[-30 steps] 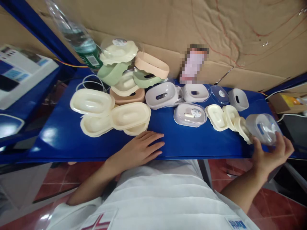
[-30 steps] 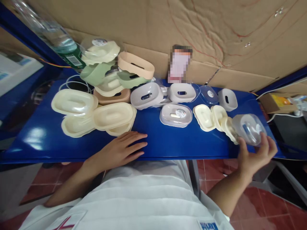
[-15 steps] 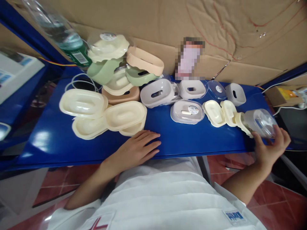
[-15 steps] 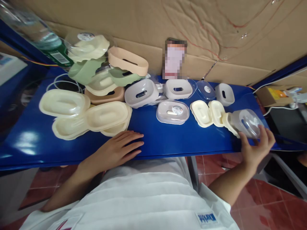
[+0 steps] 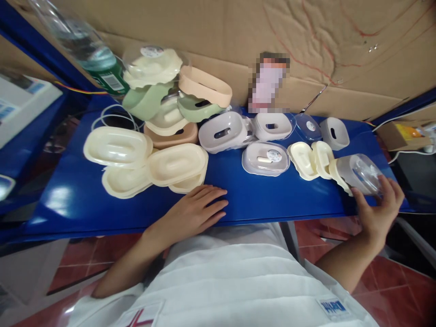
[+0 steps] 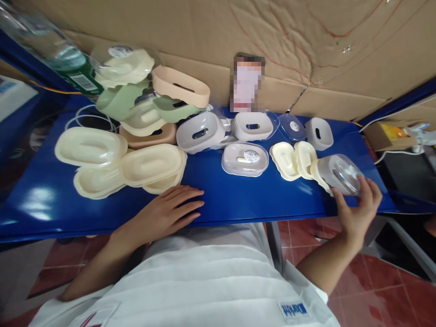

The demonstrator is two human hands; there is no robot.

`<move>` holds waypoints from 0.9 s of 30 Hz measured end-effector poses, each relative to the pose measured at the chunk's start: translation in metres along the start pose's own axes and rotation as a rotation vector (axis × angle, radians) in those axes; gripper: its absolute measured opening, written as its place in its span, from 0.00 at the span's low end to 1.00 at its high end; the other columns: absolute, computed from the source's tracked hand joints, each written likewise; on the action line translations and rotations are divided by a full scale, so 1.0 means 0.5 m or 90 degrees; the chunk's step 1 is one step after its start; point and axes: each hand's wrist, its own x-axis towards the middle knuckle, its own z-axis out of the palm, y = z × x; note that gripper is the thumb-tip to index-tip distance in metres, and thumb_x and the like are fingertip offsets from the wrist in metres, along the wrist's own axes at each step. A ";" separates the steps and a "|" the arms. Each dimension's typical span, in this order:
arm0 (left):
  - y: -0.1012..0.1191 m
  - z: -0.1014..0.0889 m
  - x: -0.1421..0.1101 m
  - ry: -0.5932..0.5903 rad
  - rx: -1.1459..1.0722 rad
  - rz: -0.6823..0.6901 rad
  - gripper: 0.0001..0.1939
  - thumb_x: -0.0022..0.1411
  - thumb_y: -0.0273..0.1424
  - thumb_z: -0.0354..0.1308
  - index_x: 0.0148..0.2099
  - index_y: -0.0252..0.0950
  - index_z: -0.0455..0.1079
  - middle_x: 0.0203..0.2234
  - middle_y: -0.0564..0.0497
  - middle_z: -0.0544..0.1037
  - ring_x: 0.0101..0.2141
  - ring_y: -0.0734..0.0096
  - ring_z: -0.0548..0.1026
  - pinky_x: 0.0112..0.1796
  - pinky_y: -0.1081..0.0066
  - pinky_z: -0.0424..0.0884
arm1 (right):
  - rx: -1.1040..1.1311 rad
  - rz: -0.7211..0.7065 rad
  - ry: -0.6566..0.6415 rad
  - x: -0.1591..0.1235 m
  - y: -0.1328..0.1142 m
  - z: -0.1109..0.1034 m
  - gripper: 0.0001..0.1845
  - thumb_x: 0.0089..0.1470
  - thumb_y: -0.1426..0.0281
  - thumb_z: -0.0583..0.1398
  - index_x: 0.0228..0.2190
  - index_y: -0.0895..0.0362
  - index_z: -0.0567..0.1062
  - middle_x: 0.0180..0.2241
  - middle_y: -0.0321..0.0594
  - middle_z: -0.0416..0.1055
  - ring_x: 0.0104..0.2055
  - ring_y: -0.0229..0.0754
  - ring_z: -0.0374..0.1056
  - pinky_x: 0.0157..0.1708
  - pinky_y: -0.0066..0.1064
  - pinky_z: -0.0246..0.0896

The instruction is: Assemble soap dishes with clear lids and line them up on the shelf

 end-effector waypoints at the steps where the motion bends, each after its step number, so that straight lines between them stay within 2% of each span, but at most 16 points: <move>1: 0.000 0.001 0.000 -0.001 0.000 0.000 0.10 0.77 0.32 0.60 0.55 0.36 0.79 0.57 0.42 0.81 0.55 0.56 0.80 0.60 0.54 0.76 | 0.015 0.010 -0.005 -0.002 -0.008 -0.001 0.45 0.57 0.46 0.66 0.70 0.45 0.66 0.71 0.54 0.57 0.71 0.71 0.60 0.53 0.64 0.74; 6: -0.001 0.002 0.000 0.007 0.014 0.012 0.11 0.78 0.33 0.59 0.54 0.36 0.78 0.57 0.41 0.81 0.55 0.55 0.80 0.59 0.54 0.77 | 0.094 0.053 -0.055 -0.007 -0.050 0.005 0.45 0.56 0.46 0.69 0.70 0.34 0.63 0.74 0.46 0.53 0.73 0.66 0.58 0.57 0.59 0.73; 11: 0.000 0.002 0.003 0.015 0.027 0.016 0.11 0.78 0.33 0.58 0.54 0.35 0.78 0.56 0.41 0.81 0.54 0.56 0.80 0.58 0.55 0.77 | 0.069 -0.018 -0.017 -0.007 -0.072 0.032 0.55 0.47 0.41 0.74 0.68 0.50 0.67 0.69 0.57 0.60 0.72 0.66 0.60 0.62 0.60 0.69; 14: 0.002 0.001 0.004 0.016 0.033 0.018 0.11 0.79 0.33 0.57 0.54 0.35 0.78 0.56 0.41 0.81 0.54 0.56 0.80 0.58 0.54 0.77 | 0.097 -0.038 0.007 -0.016 -0.096 0.044 0.49 0.48 0.43 0.74 0.64 0.52 0.72 0.65 0.56 0.64 0.70 0.64 0.63 0.60 0.57 0.71; 18: 0.005 -0.001 0.003 0.011 0.041 0.015 0.11 0.79 0.33 0.56 0.54 0.35 0.78 0.56 0.42 0.81 0.54 0.56 0.80 0.58 0.55 0.77 | 0.144 -0.043 -0.002 -0.037 -0.128 0.047 0.43 0.45 0.49 0.78 0.59 0.47 0.75 0.64 0.53 0.65 0.68 0.64 0.67 0.55 0.54 0.75; 21: 0.005 0.002 0.002 0.018 0.044 0.015 0.11 0.79 0.33 0.56 0.54 0.35 0.78 0.55 0.42 0.81 0.54 0.56 0.79 0.58 0.55 0.76 | 0.182 -0.036 -0.024 -0.046 -0.139 0.051 0.41 0.47 0.51 0.77 0.59 0.46 0.74 0.64 0.49 0.65 0.68 0.62 0.66 0.59 0.57 0.73; 23: 0.004 0.006 0.001 0.025 0.044 0.016 0.11 0.79 0.32 0.56 0.55 0.35 0.78 0.55 0.43 0.81 0.54 0.56 0.79 0.58 0.55 0.75 | 0.183 -0.050 -0.023 -0.045 -0.143 0.057 0.40 0.49 0.50 0.76 0.59 0.48 0.74 0.63 0.49 0.66 0.68 0.61 0.66 0.63 0.61 0.68; 25: 0.003 0.010 0.000 0.026 0.047 0.019 0.11 0.78 0.33 0.57 0.55 0.35 0.77 0.55 0.43 0.81 0.54 0.56 0.78 0.58 0.56 0.74 | 0.164 -0.074 -0.016 -0.039 -0.146 0.065 0.41 0.50 0.50 0.76 0.60 0.52 0.74 0.63 0.52 0.66 0.68 0.64 0.65 0.65 0.65 0.65; 27: 0.002 0.013 0.000 0.018 0.053 0.026 0.10 0.78 0.34 0.58 0.54 0.35 0.78 0.56 0.43 0.80 0.53 0.56 0.78 0.58 0.56 0.74 | 0.141 -0.106 -0.022 -0.032 -0.150 0.074 0.47 0.50 0.47 0.75 0.64 0.55 0.72 0.65 0.57 0.65 0.71 0.69 0.61 0.66 0.69 0.62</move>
